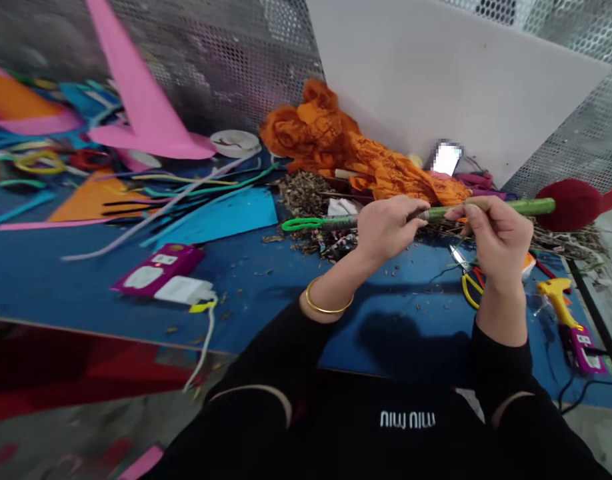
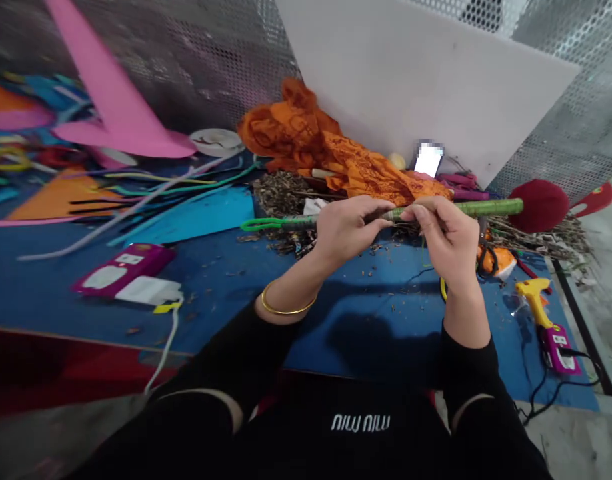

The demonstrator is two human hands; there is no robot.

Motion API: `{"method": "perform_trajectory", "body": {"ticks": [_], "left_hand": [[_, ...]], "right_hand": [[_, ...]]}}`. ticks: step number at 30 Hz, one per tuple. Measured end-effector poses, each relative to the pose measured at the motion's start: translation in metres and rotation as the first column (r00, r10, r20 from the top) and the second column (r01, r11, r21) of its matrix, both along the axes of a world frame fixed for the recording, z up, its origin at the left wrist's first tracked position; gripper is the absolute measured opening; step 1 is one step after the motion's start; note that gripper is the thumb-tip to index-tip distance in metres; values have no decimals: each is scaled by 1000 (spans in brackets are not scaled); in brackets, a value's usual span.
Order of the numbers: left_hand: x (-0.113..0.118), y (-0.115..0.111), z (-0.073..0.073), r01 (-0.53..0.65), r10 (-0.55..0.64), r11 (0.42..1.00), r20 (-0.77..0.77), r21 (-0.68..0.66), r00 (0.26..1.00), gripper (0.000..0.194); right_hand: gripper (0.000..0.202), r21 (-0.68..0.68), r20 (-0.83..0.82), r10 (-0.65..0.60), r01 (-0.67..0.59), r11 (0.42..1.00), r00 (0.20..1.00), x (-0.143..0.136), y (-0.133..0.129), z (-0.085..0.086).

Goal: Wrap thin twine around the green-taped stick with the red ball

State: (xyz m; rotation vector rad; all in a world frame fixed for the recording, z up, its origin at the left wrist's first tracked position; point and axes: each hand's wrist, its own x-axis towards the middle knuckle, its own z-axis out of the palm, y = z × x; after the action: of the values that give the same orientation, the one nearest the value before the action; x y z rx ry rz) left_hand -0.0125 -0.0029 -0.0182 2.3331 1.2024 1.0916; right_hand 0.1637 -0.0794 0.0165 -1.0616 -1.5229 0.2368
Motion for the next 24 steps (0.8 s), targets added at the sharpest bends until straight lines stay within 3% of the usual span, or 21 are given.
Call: {"method": "perform_trajectory", "body": {"ticks": [6, 10, 15, 21, 24], "left_hand": [[4, -6, -3, -7, 10, 999, -79, 47, 997, 24], [5, -5, -12, 8, 12, 989, -133, 147, 991, 19], [3, 2, -22, 40, -6, 959, -122, 281, 992, 42], [1, -5, -7, 14, 5, 991, -139, 135, 990, 19], [0, -9, 1, 2, 3, 999, -114, 37, 993, 17]], "right_hand": [[30, -67, -136, 44, -54, 996, 990, -2, 11, -9], [32, -70, -290, 108, -133, 989, 951, -2, 25, -19], [35, 17, -348, 282, -294, 956, 894, -2, 36, -27], [35, 25, -333, 336, -348, 937, 881, -3, 32, -25], [35, 56, -333, 368, -372, 927, 868, -6, 30, -24]]}}
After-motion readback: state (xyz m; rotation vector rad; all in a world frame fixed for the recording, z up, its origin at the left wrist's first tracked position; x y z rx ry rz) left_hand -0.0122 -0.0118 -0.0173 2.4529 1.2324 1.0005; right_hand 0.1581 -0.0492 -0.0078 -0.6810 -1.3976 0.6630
